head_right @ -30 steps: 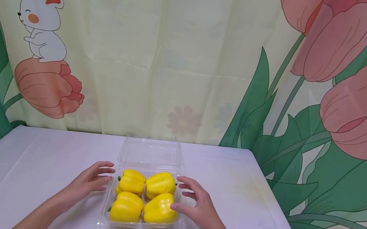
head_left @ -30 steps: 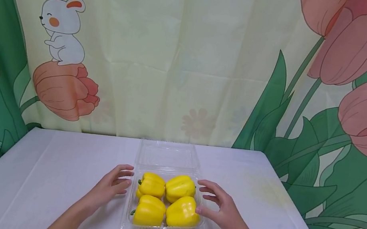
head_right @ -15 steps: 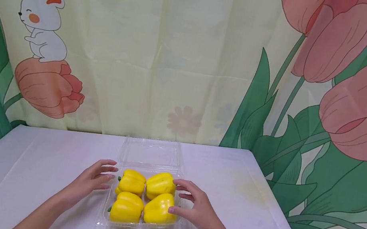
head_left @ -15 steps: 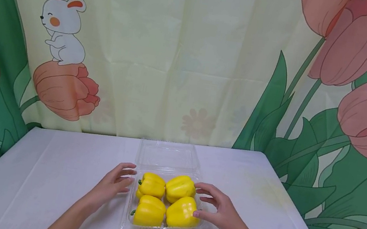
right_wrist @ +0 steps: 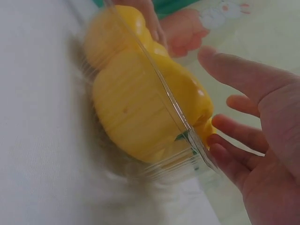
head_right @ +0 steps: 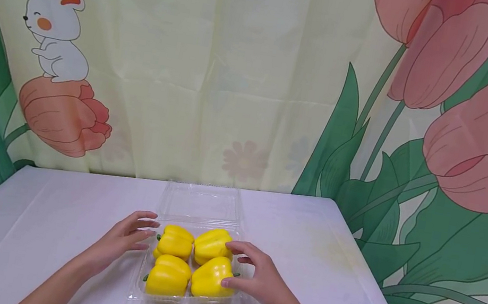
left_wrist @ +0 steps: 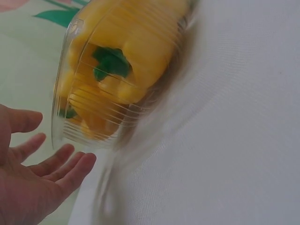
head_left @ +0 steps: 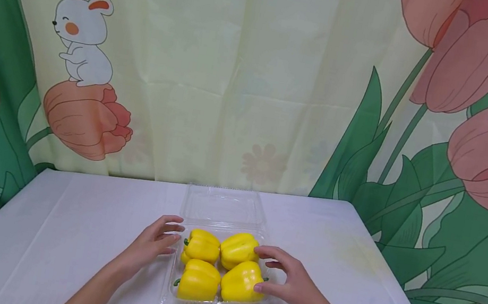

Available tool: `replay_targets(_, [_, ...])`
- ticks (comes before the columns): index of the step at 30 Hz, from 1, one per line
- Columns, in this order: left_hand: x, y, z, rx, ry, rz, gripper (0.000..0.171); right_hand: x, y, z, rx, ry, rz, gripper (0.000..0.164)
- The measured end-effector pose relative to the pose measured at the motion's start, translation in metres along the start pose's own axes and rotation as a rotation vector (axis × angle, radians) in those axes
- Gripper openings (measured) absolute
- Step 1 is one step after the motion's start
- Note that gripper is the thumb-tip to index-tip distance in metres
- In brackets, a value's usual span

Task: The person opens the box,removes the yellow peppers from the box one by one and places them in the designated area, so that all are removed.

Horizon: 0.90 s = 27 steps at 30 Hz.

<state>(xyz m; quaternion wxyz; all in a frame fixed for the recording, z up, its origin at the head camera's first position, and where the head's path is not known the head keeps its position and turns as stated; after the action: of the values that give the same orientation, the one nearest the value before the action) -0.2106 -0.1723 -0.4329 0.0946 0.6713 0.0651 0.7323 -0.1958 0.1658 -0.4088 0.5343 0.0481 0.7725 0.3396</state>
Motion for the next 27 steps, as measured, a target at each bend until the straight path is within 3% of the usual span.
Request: replay_targets(27, [0.000,-0.011,-0.005,0.016,-0.007,0.010,0.038,0.006,-0.002,0.001,-0.063,0.044,0.113,0.057])
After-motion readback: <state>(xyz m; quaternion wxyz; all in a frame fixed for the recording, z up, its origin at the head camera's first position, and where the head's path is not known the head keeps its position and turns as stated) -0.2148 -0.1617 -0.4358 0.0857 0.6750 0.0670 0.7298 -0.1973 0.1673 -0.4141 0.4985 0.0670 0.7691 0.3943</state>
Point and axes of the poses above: each hand's wrist, its own z-axis away from the middle knuckle, its own y-axis out of the back of the hand, x = y × z, the point moved 1 cm from there along -z, towards the middle knuckle, and after that the axes turned 4 degrees about x, right-handed, at the moved point
